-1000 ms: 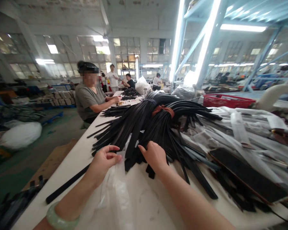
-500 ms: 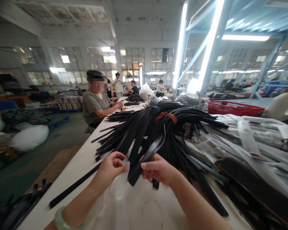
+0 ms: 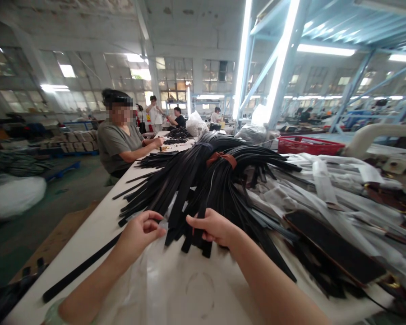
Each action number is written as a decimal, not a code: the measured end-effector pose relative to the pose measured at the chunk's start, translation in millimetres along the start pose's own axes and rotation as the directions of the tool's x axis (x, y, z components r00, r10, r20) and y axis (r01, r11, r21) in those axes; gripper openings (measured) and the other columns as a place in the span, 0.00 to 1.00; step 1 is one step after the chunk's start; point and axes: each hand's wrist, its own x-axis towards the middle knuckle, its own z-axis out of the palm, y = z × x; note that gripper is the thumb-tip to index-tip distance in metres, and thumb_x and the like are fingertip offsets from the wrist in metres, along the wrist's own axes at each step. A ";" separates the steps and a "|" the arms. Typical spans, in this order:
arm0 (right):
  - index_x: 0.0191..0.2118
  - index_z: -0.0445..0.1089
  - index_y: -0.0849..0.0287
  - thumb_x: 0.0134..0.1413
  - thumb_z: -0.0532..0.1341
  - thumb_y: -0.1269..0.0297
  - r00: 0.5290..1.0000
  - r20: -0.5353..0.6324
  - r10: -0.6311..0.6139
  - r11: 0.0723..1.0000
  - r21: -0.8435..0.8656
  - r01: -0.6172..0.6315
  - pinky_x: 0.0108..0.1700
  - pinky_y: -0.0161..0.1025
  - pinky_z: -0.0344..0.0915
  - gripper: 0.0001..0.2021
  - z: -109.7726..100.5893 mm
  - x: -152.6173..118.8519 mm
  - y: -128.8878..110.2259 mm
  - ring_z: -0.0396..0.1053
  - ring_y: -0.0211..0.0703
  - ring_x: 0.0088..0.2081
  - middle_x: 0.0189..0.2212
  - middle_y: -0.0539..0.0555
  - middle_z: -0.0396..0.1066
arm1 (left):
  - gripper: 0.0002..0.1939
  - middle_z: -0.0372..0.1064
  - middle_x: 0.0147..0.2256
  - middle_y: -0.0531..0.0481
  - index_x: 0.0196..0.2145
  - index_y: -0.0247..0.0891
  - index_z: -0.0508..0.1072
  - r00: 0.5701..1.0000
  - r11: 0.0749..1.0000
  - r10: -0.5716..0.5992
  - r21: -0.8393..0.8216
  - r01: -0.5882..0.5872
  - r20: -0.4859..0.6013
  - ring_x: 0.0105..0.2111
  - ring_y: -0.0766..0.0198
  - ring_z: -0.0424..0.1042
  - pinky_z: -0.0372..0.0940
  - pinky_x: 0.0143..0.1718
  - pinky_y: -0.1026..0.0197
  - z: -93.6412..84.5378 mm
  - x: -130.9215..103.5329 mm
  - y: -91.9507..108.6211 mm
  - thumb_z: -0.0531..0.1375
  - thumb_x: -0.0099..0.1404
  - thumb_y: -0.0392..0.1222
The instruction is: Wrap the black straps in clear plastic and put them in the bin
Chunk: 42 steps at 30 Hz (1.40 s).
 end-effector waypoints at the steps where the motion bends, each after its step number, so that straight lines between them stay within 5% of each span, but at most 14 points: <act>1: 0.20 0.64 0.62 0.35 0.68 0.40 0.994 0.105 -0.010 1.000 0.026 0.007 0.10 0.28 0.39 0.27 -0.8 -4.6 -3.8 0.49 0.26 0.10 0.13 0.47 0.62 | 0.18 0.67 0.21 0.56 0.36 0.35 0.69 0.999 1.000 -0.008 -0.007 0.009 0.036 0.24 0.66 0.67 0.58 0.29 0.65 -0.3 -0.5 1.0 0.68 0.48 0.41; 3: 0.24 0.67 0.62 0.34 0.66 0.37 0.979 0.185 -0.088 0.993 0.095 0.071 0.12 0.28 0.45 0.28 0.6 -11.1 -10.7 0.53 0.27 0.11 0.14 0.47 0.64 | 0.19 0.66 0.21 0.58 0.37 0.35 0.69 0.991 0.999 -0.021 -0.036 0.026 0.129 0.23 0.68 0.65 0.57 0.27 0.66 0.2 -2.4 3.9 0.68 0.47 0.39; 7: 0.29 0.69 0.63 0.41 0.68 0.45 0.960 -0.062 -0.272 0.962 -0.010 0.272 0.16 0.29 0.52 0.23 15.1 -10.4 -16.1 0.59 0.31 0.15 0.16 0.48 0.66 | 0.20 0.65 0.21 0.58 0.40 0.34 0.69 0.966 0.998 -0.022 -0.046 0.035 0.259 0.22 0.69 0.63 0.56 0.26 0.67 5.3 -7.6 8.5 0.67 0.47 0.35; 10: 0.25 0.67 0.62 0.46 0.65 0.45 0.937 -0.117 -0.328 0.942 -0.109 0.317 0.15 0.30 0.50 0.21 26.5 -6.5 -12.6 0.57 0.31 0.14 0.15 0.48 0.65 | 0.21 0.66 0.21 0.58 0.40 0.34 0.69 0.966 0.999 -0.044 0.013 0.042 0.253 0.22 0.68 0.64 0.57 0.26 0.66 8.6 -9.5 8.2 0.66 0.47 0.34; 26: 0.24 0.67 0.62 0.53 0.61 0.51 0.947 -0.024 -0.319 0.917 -0.261 0.302 0.16 0.30 0.52 0.18 32.2 -6.2 -4.6 0.58 0.32 0.15 0.15 0.48 0.63 | 0.23 0.68 0.22 0.57 0.43 0.35 0.69 0.961 0.998 -0.058 0.012 0.057 0.270 0.24 0.68 0.65 0.57 0.26 0.66 10.6 -9.9 5.1 0.67 0.47 0.34; 42: 0.25 0.68 0.63 0.52 0.61 0.51 0.964 -0.011 -0.265 0.925 -0.285 0.251 0.14 0.28 0.50 0.18 31.5 -3.8 0.9 0.55 0.29 0.13 0.14 0.46 0.62 | 0.14 0.72 0.23 0.54 0.41 0.33 0.69 0.979 1.000 -0.005 -0.008 0.007 0.203 0.26 0.65 0.70 0.60 0.31 0.64 11.5 -8.9 6.2 0.60 0.55 0.35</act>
